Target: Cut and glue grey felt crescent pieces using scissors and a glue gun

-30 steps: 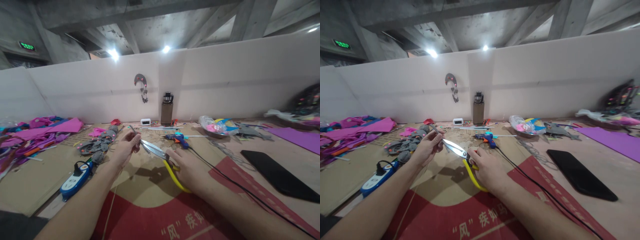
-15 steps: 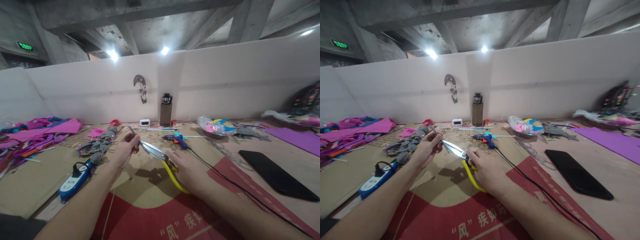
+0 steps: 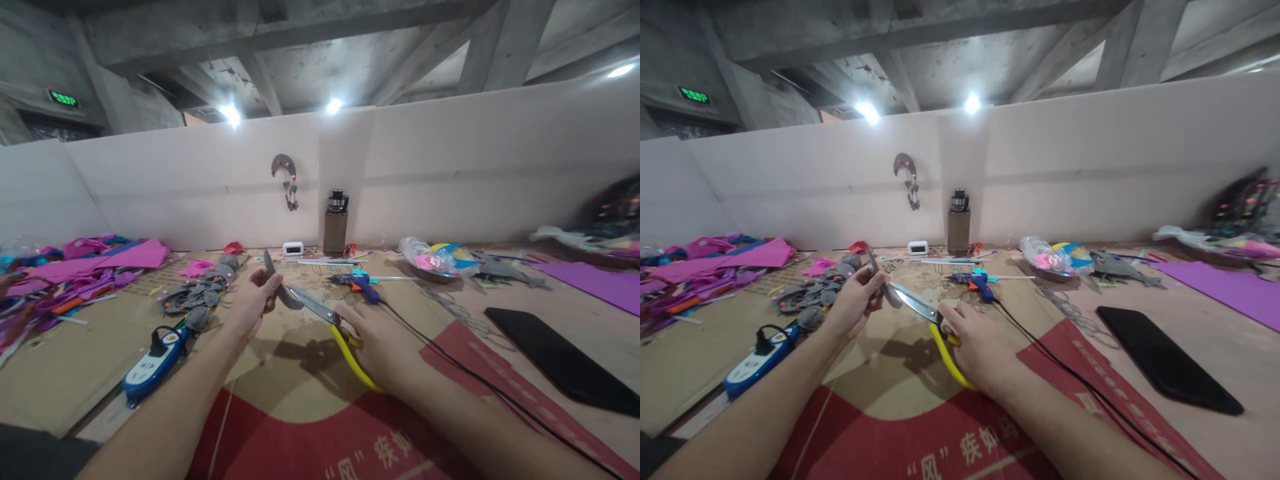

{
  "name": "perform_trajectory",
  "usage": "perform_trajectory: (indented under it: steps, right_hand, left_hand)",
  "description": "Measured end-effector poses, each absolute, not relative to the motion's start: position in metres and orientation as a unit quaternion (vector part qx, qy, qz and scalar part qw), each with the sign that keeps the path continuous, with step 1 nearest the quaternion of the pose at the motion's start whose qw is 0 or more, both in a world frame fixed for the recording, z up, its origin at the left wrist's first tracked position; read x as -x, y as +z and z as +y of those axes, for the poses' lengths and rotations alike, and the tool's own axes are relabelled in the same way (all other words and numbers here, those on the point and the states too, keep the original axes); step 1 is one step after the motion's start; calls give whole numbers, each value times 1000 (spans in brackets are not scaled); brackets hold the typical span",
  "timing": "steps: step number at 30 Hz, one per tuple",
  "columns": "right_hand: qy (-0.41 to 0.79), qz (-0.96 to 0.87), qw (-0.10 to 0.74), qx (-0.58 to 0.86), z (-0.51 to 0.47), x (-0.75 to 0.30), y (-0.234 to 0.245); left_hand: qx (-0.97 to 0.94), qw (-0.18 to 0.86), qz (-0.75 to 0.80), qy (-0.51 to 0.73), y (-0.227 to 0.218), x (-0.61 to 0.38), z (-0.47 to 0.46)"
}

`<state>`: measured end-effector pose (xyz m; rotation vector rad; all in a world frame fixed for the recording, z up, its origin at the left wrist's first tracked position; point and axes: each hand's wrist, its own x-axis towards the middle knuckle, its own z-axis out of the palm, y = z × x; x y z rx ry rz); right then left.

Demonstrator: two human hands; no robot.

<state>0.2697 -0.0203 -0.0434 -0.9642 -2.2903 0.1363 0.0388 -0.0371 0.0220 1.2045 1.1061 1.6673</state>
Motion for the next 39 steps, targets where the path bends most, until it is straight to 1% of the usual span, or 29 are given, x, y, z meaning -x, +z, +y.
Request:
perform_trajectory:
  steps: [4, 10, 13, 16, 19, 23, 26, 29, 34, 39]
  right_hand:
    - [143, -863, 344, 341, -14, -267, -49]
    - [185, -857, 376, 298, -9, -269, -52]
    - [194, -863, 366, 289, -11, -270, -48]
    - [199, -864, 351, 301, -12, -270, -46]
    - [210, -850, 361, 322, -11, -270, -46]
    - [216, -822, 366, 378, -6, -271, -47]
    - [182, -817, 364, 408, -3, -273, -47]
    - [101, -821, 347, 441, 0, -275, -48]
    - [-30, -837, 284, 467, -1, -277, -44]
    - [-78, -841, 255, 471, -7, -274, -42]
  left_hand:
    - [-475, 398, 433, 655, 22, -33, -34]
    - [-488, 422, 420, 638, 23, -35, -35]
    - [-499, 427, 417, 628, 23, -37, -35]
    - [-494, 436, 416, 627, 23, -36, -35]
    - [-482, 453, 422, 620, 21, -35, -34]
    - [-475, 470, 462, 583, 16, -35, -34]
    - [-461, 457, 504, 570, 13, -40, -35]
    - [-444, 437, 537, 569, 15, -46, -37]
    - [-427, 458, 517, 583, 19, -53, -39]
    - [-433, 456, 507, 590, 14, -49, -35]
